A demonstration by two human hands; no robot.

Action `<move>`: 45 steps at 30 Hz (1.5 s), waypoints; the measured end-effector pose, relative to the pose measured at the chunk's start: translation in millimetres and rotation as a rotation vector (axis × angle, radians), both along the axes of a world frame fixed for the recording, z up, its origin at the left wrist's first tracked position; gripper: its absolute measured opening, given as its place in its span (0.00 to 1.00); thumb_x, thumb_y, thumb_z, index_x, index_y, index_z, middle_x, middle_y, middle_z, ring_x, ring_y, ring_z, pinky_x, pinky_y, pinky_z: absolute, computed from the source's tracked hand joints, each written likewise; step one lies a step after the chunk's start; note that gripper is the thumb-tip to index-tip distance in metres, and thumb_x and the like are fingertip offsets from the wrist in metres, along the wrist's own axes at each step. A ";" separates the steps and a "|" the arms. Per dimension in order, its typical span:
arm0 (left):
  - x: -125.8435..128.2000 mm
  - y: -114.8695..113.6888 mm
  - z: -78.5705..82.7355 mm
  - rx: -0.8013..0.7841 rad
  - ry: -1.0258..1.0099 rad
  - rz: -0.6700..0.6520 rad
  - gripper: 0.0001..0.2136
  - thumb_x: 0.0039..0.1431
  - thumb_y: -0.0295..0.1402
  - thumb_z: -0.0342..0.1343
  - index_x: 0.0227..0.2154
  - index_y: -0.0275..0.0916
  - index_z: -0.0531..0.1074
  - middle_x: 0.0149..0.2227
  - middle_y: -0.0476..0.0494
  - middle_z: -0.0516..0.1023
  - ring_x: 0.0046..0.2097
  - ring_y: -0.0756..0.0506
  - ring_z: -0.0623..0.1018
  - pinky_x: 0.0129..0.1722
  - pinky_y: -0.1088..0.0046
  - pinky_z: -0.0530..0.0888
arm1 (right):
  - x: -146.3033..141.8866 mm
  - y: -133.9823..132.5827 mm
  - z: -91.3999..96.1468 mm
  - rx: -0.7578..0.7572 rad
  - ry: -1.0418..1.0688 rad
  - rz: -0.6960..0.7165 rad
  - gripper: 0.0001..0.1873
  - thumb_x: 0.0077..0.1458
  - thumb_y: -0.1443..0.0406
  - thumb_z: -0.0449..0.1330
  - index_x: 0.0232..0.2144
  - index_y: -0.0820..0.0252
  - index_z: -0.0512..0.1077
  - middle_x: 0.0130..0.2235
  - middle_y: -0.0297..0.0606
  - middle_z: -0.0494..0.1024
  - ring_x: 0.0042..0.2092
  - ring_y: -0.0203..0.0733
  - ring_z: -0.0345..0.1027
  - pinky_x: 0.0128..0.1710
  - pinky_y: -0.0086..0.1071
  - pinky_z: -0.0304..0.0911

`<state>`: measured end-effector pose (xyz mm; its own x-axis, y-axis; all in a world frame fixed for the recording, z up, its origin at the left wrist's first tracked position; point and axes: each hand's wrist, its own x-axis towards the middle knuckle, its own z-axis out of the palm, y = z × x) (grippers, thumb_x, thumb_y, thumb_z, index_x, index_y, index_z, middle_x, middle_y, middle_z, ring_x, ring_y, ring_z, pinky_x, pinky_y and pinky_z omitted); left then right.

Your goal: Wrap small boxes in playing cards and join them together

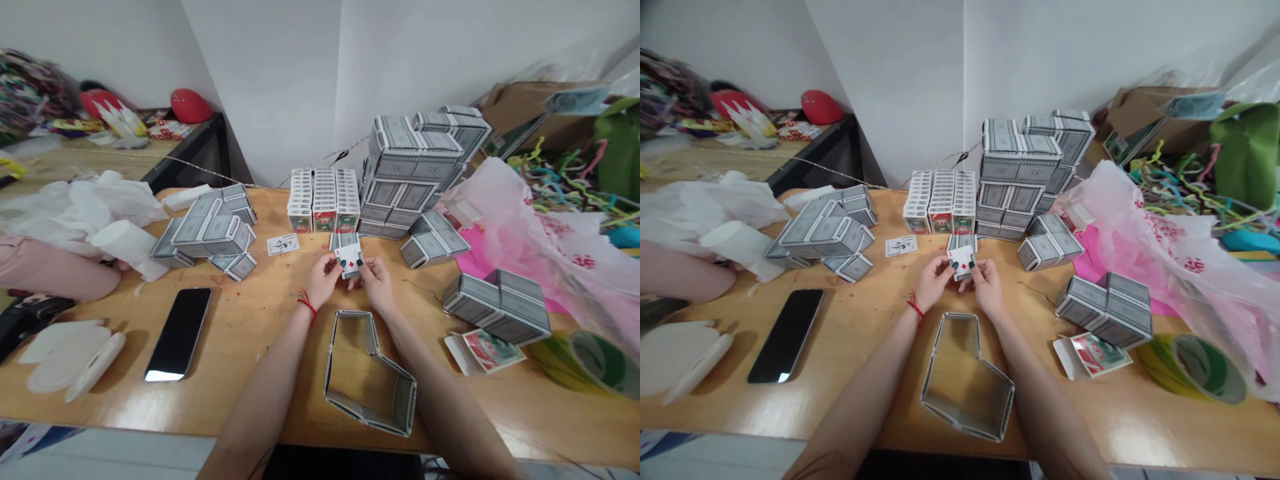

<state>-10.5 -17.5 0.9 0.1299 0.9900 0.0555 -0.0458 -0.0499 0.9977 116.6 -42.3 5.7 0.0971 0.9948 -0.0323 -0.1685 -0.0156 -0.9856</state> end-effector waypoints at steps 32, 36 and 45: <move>8.6 -11.3 -6.4 0.208 0.224 0.103 0.11 0.56 0.30 0.43 0.41 0.40 0.64 0.35 0.46 0.70 0.34 0.49 0.70 0.35 0.74 0.66 | -9.2 -3.8 0.1 -0.071 -0.017 0.048 0.11 0.51 0.57 0.47 0.34 0.56 0.58 0.12 0.21 0.59 0.10 0.31 0.52 0.07 0.23 0.43; 8.7 -12.6 -5.5 0.222 0.279 0.114 0.11 0.56 0.29 0.43 0.41 0.40 0.64 0.35 0.45 0.71 0.35 0.48 0.70 0.36 0.73 0.66 | -10.2 -5.7 4.7 -0.057 -0.015 0.034 0.08 0.51 0.59 0.46 0.33 0.56 0.59 0.13 0.22 0.59 0.10 0.31 0.53 0.08 0.24 0.44; 10.8 -14.5 3.6 0.261 0.307 0.129 0.10 0.55 0.26 0.43 0.39 0.39 0.64 0.35 0.45 0.70 0.35 0.48 0.70 0.36 0.74 0.65 | -11.4 -7.3 8.7 -0.080 -0.062 -0.026 0.11 0.50 0.60 0.46 0.37 0.54 0.58 0.16 0.22 0.60 0.12 0.28 0.50 0.09 0.22 0.45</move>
<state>0.3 -31.9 4.5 0.0553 0.9571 0.2843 0.2748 -0.2883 0.9173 105.2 -49.6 14.4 0.1269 0.9864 -0.1049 -0.1089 -0.0912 -0.9899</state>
